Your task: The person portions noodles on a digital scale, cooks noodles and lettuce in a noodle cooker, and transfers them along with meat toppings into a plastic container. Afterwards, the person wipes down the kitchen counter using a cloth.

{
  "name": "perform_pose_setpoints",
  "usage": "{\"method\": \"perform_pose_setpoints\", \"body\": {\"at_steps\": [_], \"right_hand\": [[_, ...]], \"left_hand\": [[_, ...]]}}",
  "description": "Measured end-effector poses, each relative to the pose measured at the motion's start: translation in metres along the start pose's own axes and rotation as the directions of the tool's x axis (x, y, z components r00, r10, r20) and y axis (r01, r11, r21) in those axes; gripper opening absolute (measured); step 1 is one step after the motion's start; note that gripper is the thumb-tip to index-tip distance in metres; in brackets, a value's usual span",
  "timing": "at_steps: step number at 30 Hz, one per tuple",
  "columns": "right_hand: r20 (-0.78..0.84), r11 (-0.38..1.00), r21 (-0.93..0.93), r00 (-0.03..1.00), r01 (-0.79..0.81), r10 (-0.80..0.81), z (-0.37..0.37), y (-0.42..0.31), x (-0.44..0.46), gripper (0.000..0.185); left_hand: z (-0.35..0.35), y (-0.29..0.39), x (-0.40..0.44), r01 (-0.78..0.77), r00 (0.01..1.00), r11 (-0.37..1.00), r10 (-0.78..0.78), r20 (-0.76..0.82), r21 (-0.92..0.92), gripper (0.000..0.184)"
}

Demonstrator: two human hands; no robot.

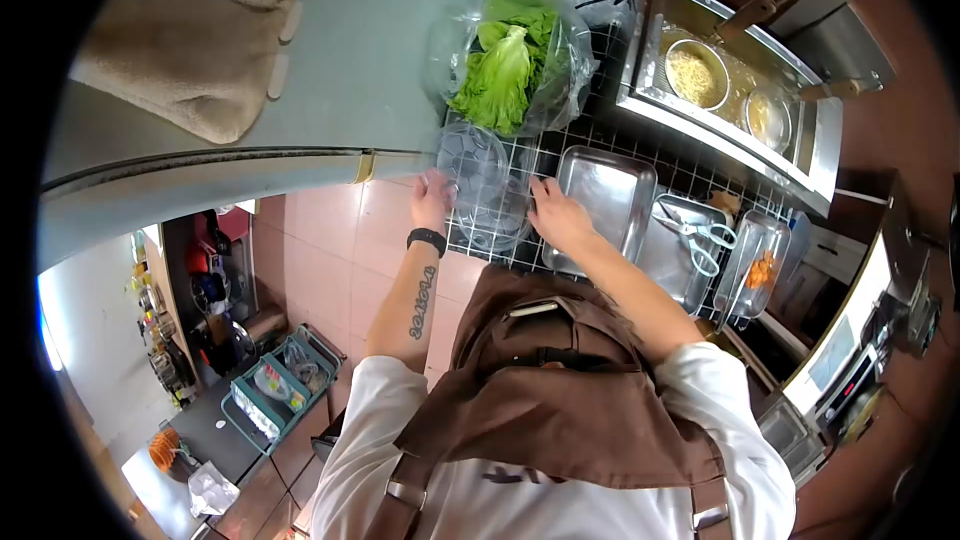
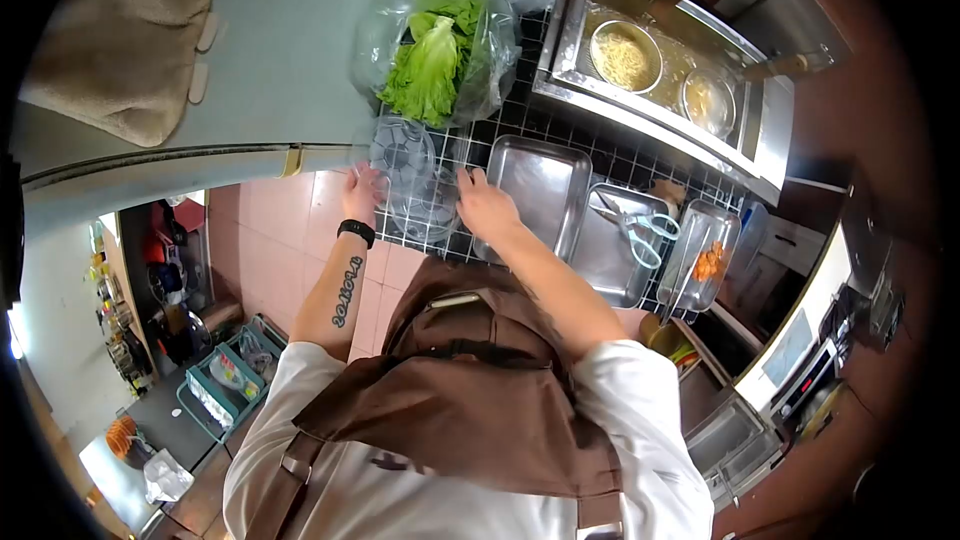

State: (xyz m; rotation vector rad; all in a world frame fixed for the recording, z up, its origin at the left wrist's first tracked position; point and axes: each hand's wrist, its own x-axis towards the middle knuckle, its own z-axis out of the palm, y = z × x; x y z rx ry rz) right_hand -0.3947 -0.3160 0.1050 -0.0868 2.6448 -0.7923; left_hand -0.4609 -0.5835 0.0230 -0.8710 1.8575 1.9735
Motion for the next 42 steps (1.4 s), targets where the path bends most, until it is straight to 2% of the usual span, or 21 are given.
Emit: {"method": "perform_pose_setpoints", "body": {"at_steps": [4,7,8,11,12,14,15,17,18,19,21,23,25,28,30,32,34,35,37,40,42], "right_hand": [[0.132,0.992,-0.126,0.991,0.023,-0.006,0.045,-0.003,0.049,0.032],[0.173,0.971,-0.136,0.970,0.194,-0.170,0.054,-0.004,0.033,0.026],[0.211,0.976,-0.148,0.969,0.159,-0.126,0.054,-0.005,0.029,0.027],[0.113,0.991,-0.112,0.991,0.077,-0.064,0.054,-0.003,0.019,0.029],[0.010,0.993,-0.096,0.997,0.072,-0.071,0.053,0.001,0.014,0.032],[-0.072,1.000,0.002,0.997,0.009,-0.009,0.020,0.002,-0.012,0.032],[-0.119,0.999,0.046,0.993,-0.015,0.020,-0.006,0.002,-0.026,0.032],[-0.091,0.959,0.112,0.958,-0.261,0.271,-0.040,0.031,-0.070,0.031],[-0.256,0.957,0.145,0.925,-0.252,0.282,-0.037,0.065,-0.094,0.029],[-0.261,0.912,0.122,0.874,-0.391,0.409,-0.049,0.088,-0.114,0.028],[-0.339,0.857,-0.179,0.848,-0.483,0.408,-0.049,0.158,-0.154,0.042],[-0.398,0.808,-0.320,0.844,-0.496,0.360,-0.048,0.203,-0.170,0.048],[-0.352,0.774,-0.435,0.878,-0.460,0.324,-0.039,0.234,-0.178,0.051],[-0.282,0.749,-0.502,0.901,-0.432,0.331,-0.037,0.255,-0.174,0.051],[-0.200,0.726,-0.548,0.908,-0.414,0.367,-0.039,0.258,-0.176,0.049],[-0.208,0.786,-0.440,0.901,-0.435,0.382,-0.047,0.253,-0.185,0.048],[-0.275,0.862,-0.246,0.885,-0.443,0.376,-0.061,0.231,-0.199,0.048],[-0.204,0.856,-0.030,0.841,-0.516,0.500,-0.076,0.214,-0.201,0.048],[0.028,0.680,0.366,0.738,-0.636,0.675,-0.103,0.177,-0.207,0.048],[-0.008,0.575,0.718,0.821,-0.392,0.570,-0.105,0.132,-0.217,0.057],[-0.026,0.603,0.743,0.888,-0.290,0.459,-0.099,0.104,-0.210,0.078]], "left_hand": [[0.001,0.017,-0.012,-0.006,1.000,0.999,0.007,-0.017,0.051,0.040],[0.003,0.018,0.002,-0.014,1.000,0.995,0.017,-0.024,0.102,0.041],[0.004,0.017,0.006,-0.013,0.999,0.992,0.016,-0.027,0.125,0.042],[0.002,0.006,0.024,0.042,0.999,0.953,-0.046,0.008,0.301,0.050],[0.002,0.003,0.022,0.048,0.999,0.952,-0.048,-0.008,0.302,0.066],[-0.005,0.001,0.005,-0.205,0.973,0.806,0.227,0.030,0.556,0.087],[-0.008,0.005,-0.012,-0.364,0.904,0.605,0.412,0.112,0.708,0.087],[0.014,0.038,-0.059,-0.601,0.756,0.437,0.583,0.298,0.669,0.078],[0.032,0.051,-0.065,-0.666,0.713,0.402,0.591,0.377,0.628,0.076],[0.048,0.063,-0.072,-0.717,0.670,0.366,0.595,0.443,0.593,0.074],[0.095,0.095,-0.057,-0.759,0.595,0.228,0.622,0.508,0.610,0.074],[0.144,0.121,-0.020,-0.794,0.495,0.114,0.691,0.527,0.596,0.079],[0.181,0.136,0.018,-0.755,0.496,0.074,0.714,0.494,0.652,0.087],[0.211,0.140,0.056,-0.468,0.812,0.229,0.492,0.314,0.854,0.098],[0.211,0.140,0.063,-0.368,0.876,0.176,0.395,0.277,0.913,0.101],[0.210,0.152,0.060,-0.280,0.930,0.124,0.283,0.237,0.952,0.099],[0.205,0.162,0.049,-0.339,0.905,0.167,0.326,0.272,0.926,0.096],[0.202,0.165,0.044,-0.368,0.892,0.190,0.349,0.288,0.910,0.094],[0.190,0.167,0.019,-0.521,0.782,0.193,0.499,0.374,0.831,0.086],[0.177,0.186,-0.058,-0.646,0.685,0.151,0.546,0.482,0.748,0.081],[0.163,0.180,-0.091,-0.694,0.663,0.132,0.499,0.558,0.708,0.079]]}}
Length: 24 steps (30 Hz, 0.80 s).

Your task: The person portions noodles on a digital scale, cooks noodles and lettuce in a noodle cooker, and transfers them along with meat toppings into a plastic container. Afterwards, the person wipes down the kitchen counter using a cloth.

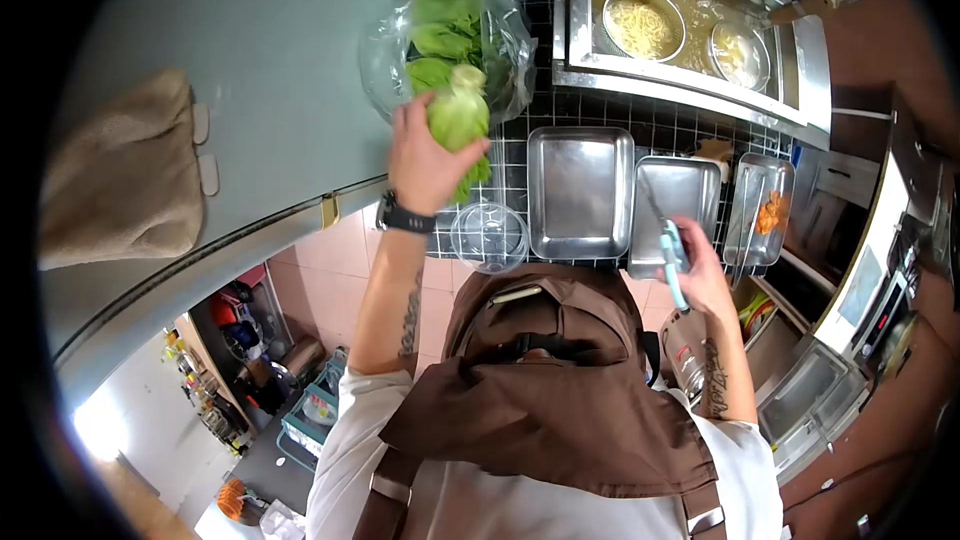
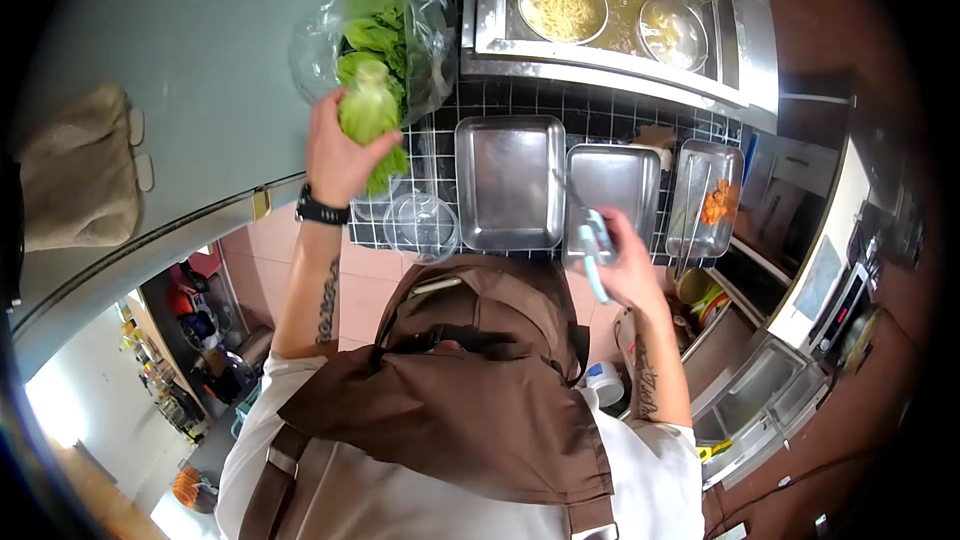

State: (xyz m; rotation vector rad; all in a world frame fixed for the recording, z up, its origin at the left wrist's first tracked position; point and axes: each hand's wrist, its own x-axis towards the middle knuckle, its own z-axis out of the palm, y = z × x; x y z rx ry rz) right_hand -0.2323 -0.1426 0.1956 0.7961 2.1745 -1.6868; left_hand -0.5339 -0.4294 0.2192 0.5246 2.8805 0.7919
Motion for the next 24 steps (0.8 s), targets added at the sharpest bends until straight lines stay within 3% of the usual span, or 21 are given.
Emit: {"method": "perform_pose_setpoints", "body": {"at_steps": [5,8,11,15,19,20,23,24], "right_hand": [[0.220,0.978,-0.113,0.964,0.175,-0.147,0.041,-0.056,0.014,0.096],[0.335,0.990,-0.126,0.942,0.061,-0.015,0.052,-0.058,0.026,0.098],[0.377,0.991,-0.131,0.926,0.038,0.014,0.061,-0.044,0.032,0.100],[0.383,0.994,-0.098,0.921,-0.039,0.074,0.071,-0.027,0.034,0.098],[0.386,0.987,-0.148,0.914,-0.068,0.121,0.067,-0.017,0.038,0.088],[0.340,0.989,-0.149,0.939,0.000,0.052,0.071,-0.006,0.039,0.079],[0.317,0.983,-0.176,0.943,-0.051,0.105,0.071,0.002,0.042,0.071],[0.258,0.986,-0.165,0.966,0.015,0.028,0.076,0.015,0.043,0.059]], "left_hand": [[0.023,0.024,-0.054,0.005,0.959,1.000,-0.007,0.282,0.005,0.078],[0.043,0.026,-0.071,-0.061,0.943,0.998,0.054,0.327,0.013,0.080],[0.059,0.027,-0.087,-0.181,0.923,0.983,0.159,0.349,0.032,0.081],[0.074,0.034,-0.100,-0.226,0.899,0.972,0.183,0.397,0.062,0.078],[0.096,0.026,-0.106,-0.348,0.858,0.937,0.314,0.406,0.011,0.066],[0.099,0.026,-0.106,-0.344,0.851,0.939,0.310,0.425,0.004,0.064],[0.110,0.023,-0.105,-0.333,0.825,0.943,0.291,0.484,0.001,0.060],[0.116,0.020,-0.104,-0.327,0.819,0.945,0.279,0.502,0.008,0.059]]}}
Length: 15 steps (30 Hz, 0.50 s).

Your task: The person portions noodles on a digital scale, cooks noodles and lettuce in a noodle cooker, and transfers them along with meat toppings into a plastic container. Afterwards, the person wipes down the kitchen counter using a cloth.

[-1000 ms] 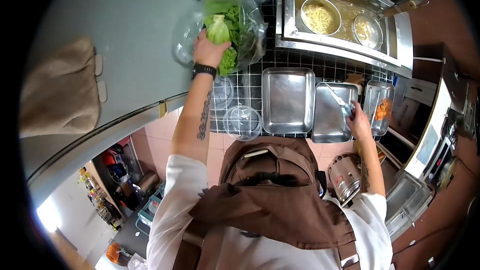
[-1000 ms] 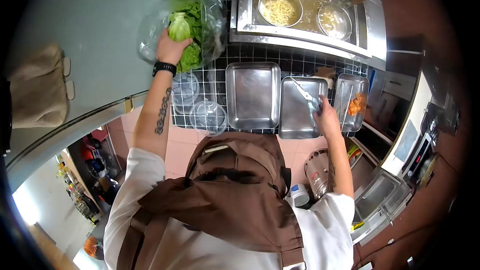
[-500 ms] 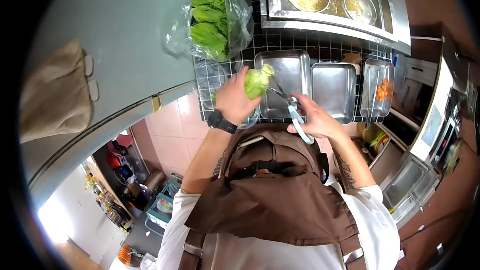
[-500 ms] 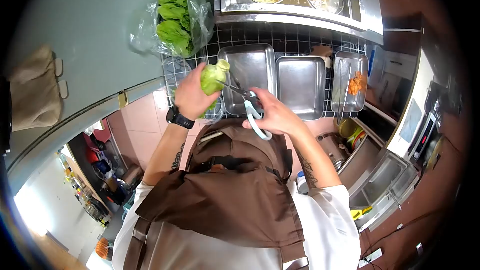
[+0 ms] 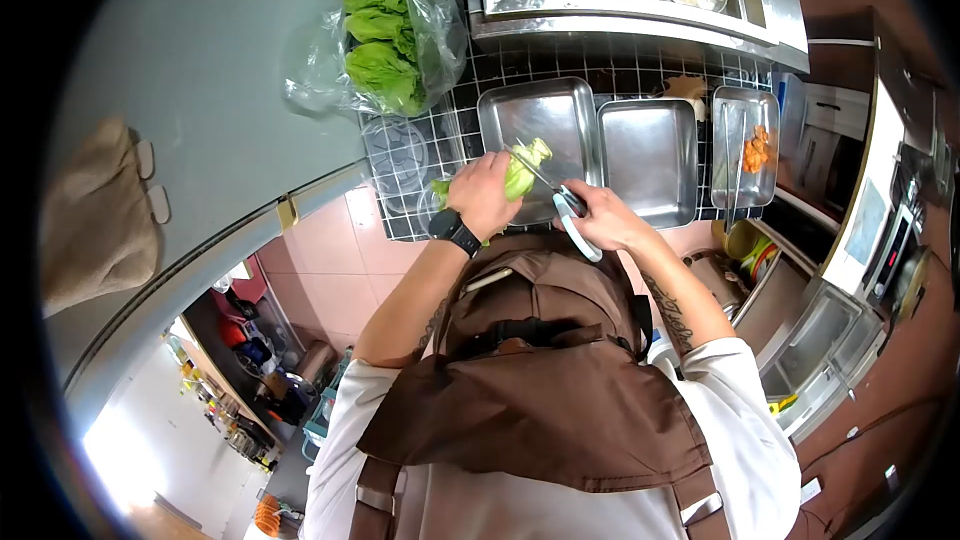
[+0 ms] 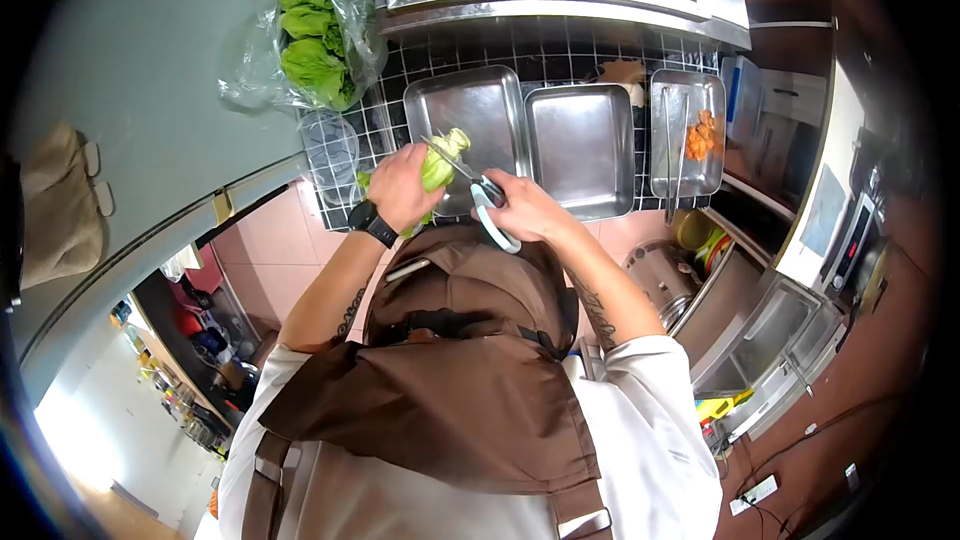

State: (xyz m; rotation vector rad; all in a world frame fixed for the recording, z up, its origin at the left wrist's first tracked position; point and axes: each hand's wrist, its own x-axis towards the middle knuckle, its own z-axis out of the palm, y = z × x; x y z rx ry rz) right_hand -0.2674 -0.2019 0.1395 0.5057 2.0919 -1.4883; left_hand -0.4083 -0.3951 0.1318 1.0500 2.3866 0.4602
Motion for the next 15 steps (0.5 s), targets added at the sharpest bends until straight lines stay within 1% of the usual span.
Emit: {"method": "perform_pose_setpoints", "body": {"at_steps": [2,3,4,5,6,7,8,9,10,11,12,13,14,15], "right_hand": [[-0.021,1.000,-0.001,1.000,0.006,-0.006,0.002,0.010,0.005,0.051],[-0.035,1.000,-0.002,0.999,0.008,-0.008,0.002,0.015,0.009,0.047],[-0.016,1.000,-0.011,1.000,0.024,-0.024,0.000,0.017,0.014,0.039],[-0.050,0.999,-0.009,0.998,0.031,-0.031,-0.002,0.019,0.013,0.040],[-0.081,0.999,-0.006,0.996,0.037,-0.038,-0.004,0.019,0.009,0.040],[-0.113,0.999,-0.007,0.993,0.045,-0.046,-0.007,0.018,0.007,0.040],[-0.122,1.000,-0.018,0.992,0.002,-0.004,-0.013,0.024,-0.002,0.043],[-0.131,0.989,-0.035,0.982,-0.141,0.135,-0.023,0.028,-0.014,0.047],[-0.213,0.990,-0.032,0.969,-0.135,0.125,-0.028,0.044,-0.029,0.052],[-0.243,0.960,-0.116,0.944,-0.256,0.223,-0.040,0.051,-0.043,0.056],[-0.363,0.948,-0.197,0.917,-0.250,0.166,-0.043,0.079,-0.051,0.057],[-0.474,0.922,-0.347,0.880,-0.170,-0.016,-0.047,0.106,-0.061,0.061],[-0.462,0.909,-0.371,0.887,-0.187,-0.006,-0.058,0.107,-0.067,0.065],[-0.468,0.835,-0.506,0.882,-0.217,-0.055,-0.065,0.118,-0.070,0.065]], "left_hand": [[0.007,-0.007,0.006,0.028,0.998,1.000,-0.028,0.056,-0.005,0.061],[0.011,-0.008,0.009,0.005,0.998,1.000,-0.006,0.066,0.009,0.062],[0.012,-0.007,0.011,-0.018,0.997,1.000,0.016,0.078,0.021,0.063],[0.014,-0.005,0.012,-0.040,0.995,0.999,0.037,0.088,0.033,0.065],[0.016,-0.001,0.012,0.025,0.992,0.999,-0.027,0.121,0.022,0.070],[0.015,-0.001,0.007,0.016,0.994,1.000,-0.016,0.104,0.008,0.071],[0.013,-0.004,0.004,-0.002,0.997,1.000,0.002,0.080,-0.003,0.071],[0.008,-0.008,0.002,-0.021,0.998,1.000,0.022,0.054,-0.013,0.072],[0.005,-0.011,-0.003,0.005,1.000,0.998,-0.005,0.014,-0.060,0.070],[-0.003,-0.012,-0.007,-0.005,1.000,0.995,0.004,-0.010,-0.100,0.069],[-0.016,-0.011,-0.010,-0.014,0.999,0.990,0.009,-0.040,-0.137,0.068],[-0.026,-0.014,-0.009,-0.032,0.997,0.985,0.020,-0.076,-0.169,0.067],[-0.027,-0.019,-0.012,-0.067,0.990,0.980,0.042,-0.135,-0.190,0.066],[-0.033,-0.020,-0.014,-0.061,0.986,0.975,0.026,-0.163,-0.213,0.066]]}}
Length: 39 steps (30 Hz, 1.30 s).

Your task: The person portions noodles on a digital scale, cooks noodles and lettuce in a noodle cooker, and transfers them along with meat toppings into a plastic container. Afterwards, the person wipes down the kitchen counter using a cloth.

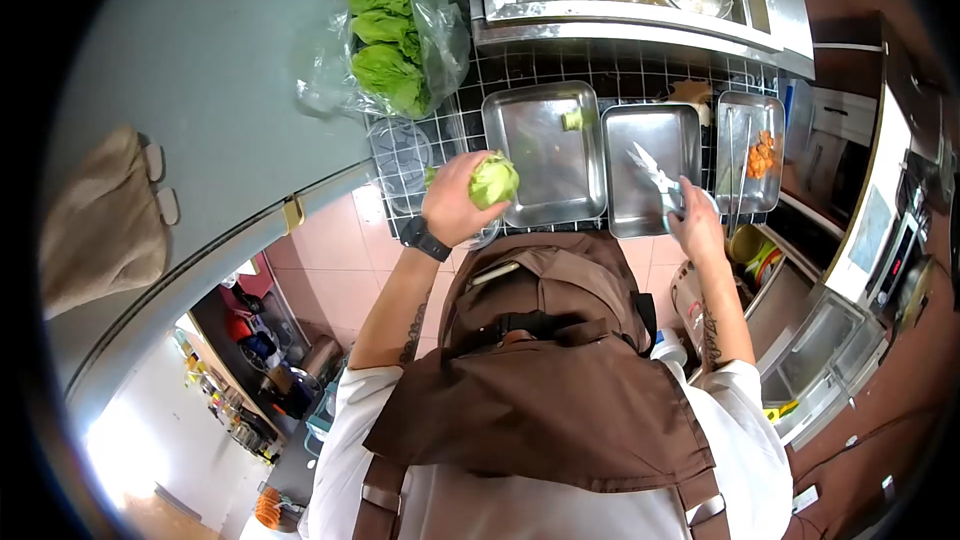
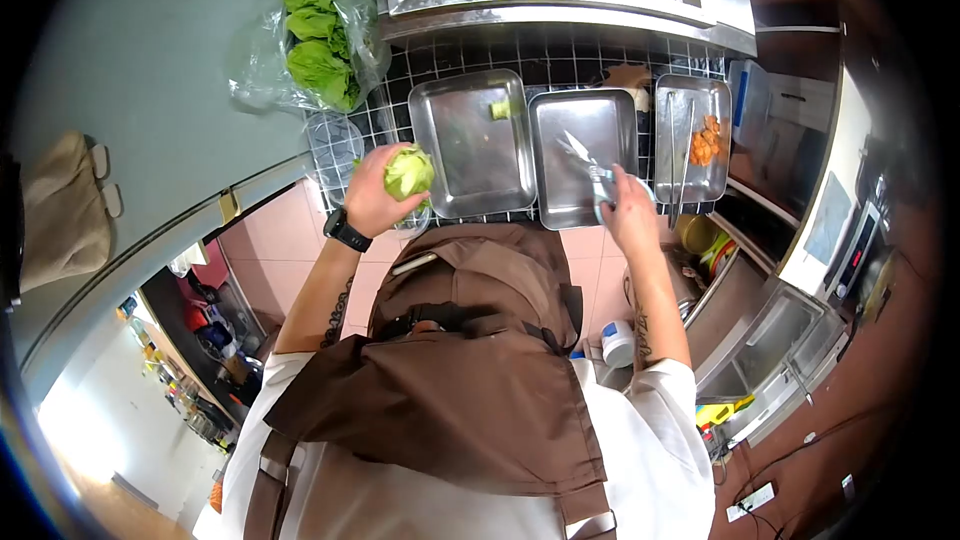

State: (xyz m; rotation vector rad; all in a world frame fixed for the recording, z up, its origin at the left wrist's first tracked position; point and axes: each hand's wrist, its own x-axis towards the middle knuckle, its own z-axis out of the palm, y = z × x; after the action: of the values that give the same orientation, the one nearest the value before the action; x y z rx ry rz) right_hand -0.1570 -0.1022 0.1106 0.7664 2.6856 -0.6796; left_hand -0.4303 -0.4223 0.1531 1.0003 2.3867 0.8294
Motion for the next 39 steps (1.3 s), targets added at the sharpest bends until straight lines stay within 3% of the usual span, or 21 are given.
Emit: {"method": "perform_pose_setpoints", "body": {"at_steps": [2,7,10,12,14,16,18,19,20,21,24,26,29,32,34,36,38,39], "right_hand": [[-0.065,0.990,-0.119,0.995,0.070,-0.078,0.008,0.025,0.002,0.062],[-0.028,0.947,-0.282,0.986,0.152,-0.166,-0.003,0.042,0.029,0.050],[-0.004,0.899,-0.371,0.967,0.234,-0.254,-0.016,0.038,0.062,0.056],[0.016,0.857,-0.475,0.976,0.200,-0.219,-0.027,0.018,0.079,0.054],[-0.101,0.833,-0.524,0.958,0.179,-0.269,-0.034,-0.021,0.095,0.050],[-0.139,0.846,-0.418,0.897,0.331,-0.420,-0.022,-0.078,0.113,0.038],[0.057,0.810,-0.331,0.867,0.484,-0.495,0.007,-0.124,0.131,0.039],[0.012,0.736,-0.376,0.797,0.563,-0.604,0.033,-0.136,0.140,0.038],[0.057,0.681,-0.462,0.785,0.568,-0.617,0.054,-0.147,0.149,0.034],[0.282,0.699,-0.429,0.820,0.572,-0.499,0.056,-0.164,0.156,0.029],[0.336,0.714,-0.383,0.809,0.586,-0.483,0.074,-0.166,0.167,0.025],[0.275,0.724,-0.440,0.847,0.532,-0.455,0.062,-0.170,0.156,0.023],[0.252,0.678,-0.554,0.873,0.484,-0.417,0.069,-0.166,0.143,0.022],[0.363,0.706,-0.518,0.872,0.482,-0.329,0.082,-0.162,0.140,0.022],[0.297,0.771,-0.435,0.882,0.466,-0.366,0.084,-0.158,0.144,0.021],[0.234,0.834,-0.302,0.884,0.461,-0.404,0.064,-0.176,0.139,0.021],[0.158,0.895,0.110,0.882,0.431,-0.444,0.047,-0.190,0.135,0.030],[0.062,0.817,0.219,0.828,0.534,-0.558,0.059,-0.180,0.141,0.037]], "left_hand": [[-0.010,0.001,-0.001,0.013,0.998,0.999,-0.016,-0.057,-0.053,0.067],[-0.032,-0.009,-0.001,0.059,0.974,0.983,-0.095,-0.204,-0.177,0.074],[-0.035,-0.028,-0.001,0.120,0.953,0.951,-0.191,-0.236,-0.285,0.074],[-0.043,-0.034,0.002,0.102,0.957,0.950,-0.175,-0.233,-0.294,0.076],[-0.053,-0.041,0.005,0.057,0.958,0.954,-0.135,-0.253,-0.293,0.076],[-0.069,-0.034,0.013,0.040,0.942,0.990,-0.081,-0.326,-0.132,0.077],[-0.077,-0.033,0.025,0.014,0.927,0.998,-0.036,-0.374,-0.063,0.077],[-0.082,-0.032,0.032,0.013,0.919,0.997,-0.043,-0.393,-0.078,0.077],[-0.087,-0.030,0.036,0.012,0.911,0.995,-0.052,-0.409,-0.099,0.077],[-0.091,-0.030,0.038,0.008,0.905,0.993,-0.059,-0.422,-0.122,0.077],[-0.091,-0.040,0.042,-0.008,0.908,0.785,-0.254,-0.334,-0.620,0.070],[-0.088,-0.046,0.032,0.022,0.911,0.622,-0.336,-0.241,-0.783,0.058],[-0.081,-0.049,0.006,0.042,0.891,0.474,-0.417,-0.182,-0.880,0.055],[-0.072,-0.047,-0.035,0.058,0.845,0.370,-0.513,-0.152,-0.927,0.052],[-0.067,-0.043,-0.074,0.033,0.832,0.298,-0.537,-0.139,-0.954,0.053],[-0.061,-0.025,-0.115,-0.072,0.750,0.231,-0.629,-0.205,-0.970,0.055],[-0.044,-0.014,-0.162,-0.157,0.641,0.208,-0.722,-0.260,-0.965,0.061],[-0.036,-0.008,-0.182,-0.225,0.604,0.170,-0.748,-0.275,-0.959,0.061]]}}
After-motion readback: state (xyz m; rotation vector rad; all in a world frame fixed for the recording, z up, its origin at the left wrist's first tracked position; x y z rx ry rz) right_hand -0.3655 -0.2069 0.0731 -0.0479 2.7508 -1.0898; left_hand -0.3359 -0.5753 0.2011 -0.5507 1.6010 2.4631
